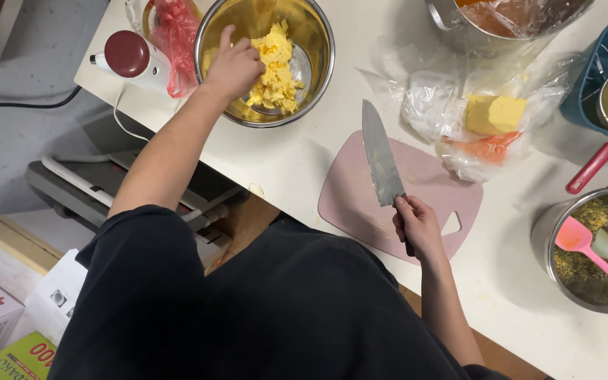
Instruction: The recorder prepares dough ingredients with a knife and bowl before moving to the sink to wash the cutting board and other utensils.
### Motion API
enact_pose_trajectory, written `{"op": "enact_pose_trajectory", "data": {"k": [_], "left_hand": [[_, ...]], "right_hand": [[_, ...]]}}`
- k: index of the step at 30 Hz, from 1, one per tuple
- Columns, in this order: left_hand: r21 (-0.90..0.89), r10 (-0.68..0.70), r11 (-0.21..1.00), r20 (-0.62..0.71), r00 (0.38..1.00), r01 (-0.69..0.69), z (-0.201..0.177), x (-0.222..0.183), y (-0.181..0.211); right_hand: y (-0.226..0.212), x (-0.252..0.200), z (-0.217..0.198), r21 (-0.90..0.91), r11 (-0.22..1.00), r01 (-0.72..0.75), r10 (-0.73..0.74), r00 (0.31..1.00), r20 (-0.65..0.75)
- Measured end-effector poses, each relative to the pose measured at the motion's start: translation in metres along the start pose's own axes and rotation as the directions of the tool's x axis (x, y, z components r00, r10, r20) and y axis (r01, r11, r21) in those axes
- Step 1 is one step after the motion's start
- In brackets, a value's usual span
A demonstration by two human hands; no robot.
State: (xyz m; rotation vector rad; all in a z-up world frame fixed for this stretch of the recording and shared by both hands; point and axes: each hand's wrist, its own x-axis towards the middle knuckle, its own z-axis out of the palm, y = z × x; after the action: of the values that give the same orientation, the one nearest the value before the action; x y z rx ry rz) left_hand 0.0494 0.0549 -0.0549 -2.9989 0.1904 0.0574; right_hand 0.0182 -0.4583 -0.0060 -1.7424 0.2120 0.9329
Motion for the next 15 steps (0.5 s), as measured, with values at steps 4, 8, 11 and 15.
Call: {"op": "enact_pose_trajectory", "data": {"k": [4,8,11,15], "left_hand": [[-0.041,-0.028,0.999,-0.116,0.993,0.023,-0.003,-0.005,-0.005],[-0.307,-0.188,0.945,-0.245,0.951,0.107,-0.026,-0.006,-0.001],[-0.525,-0.253,0.849,-0.317,0.914,0.053,-0.073,0.008,0.033],[-0.758,-0.222,0.629,-0.389,0.894,-0.173,-0.127,0.047,0.109]], "right_hand": [[0.004,-0.005,0.002,0.008,1.000,0.026,-0.026,1.000,0.010],[0.030,0.002,-0.002,0.035,0.997,0.072,-0.072,0.997,0.025],[0.021,-0.019,-0.002,0.075,0.995,0.070,-0.068,0.997,-0.025],[0.027,-0.037,-0.011,0.086,0.995,-0.041,0.046,0.997,-0.064]]}}
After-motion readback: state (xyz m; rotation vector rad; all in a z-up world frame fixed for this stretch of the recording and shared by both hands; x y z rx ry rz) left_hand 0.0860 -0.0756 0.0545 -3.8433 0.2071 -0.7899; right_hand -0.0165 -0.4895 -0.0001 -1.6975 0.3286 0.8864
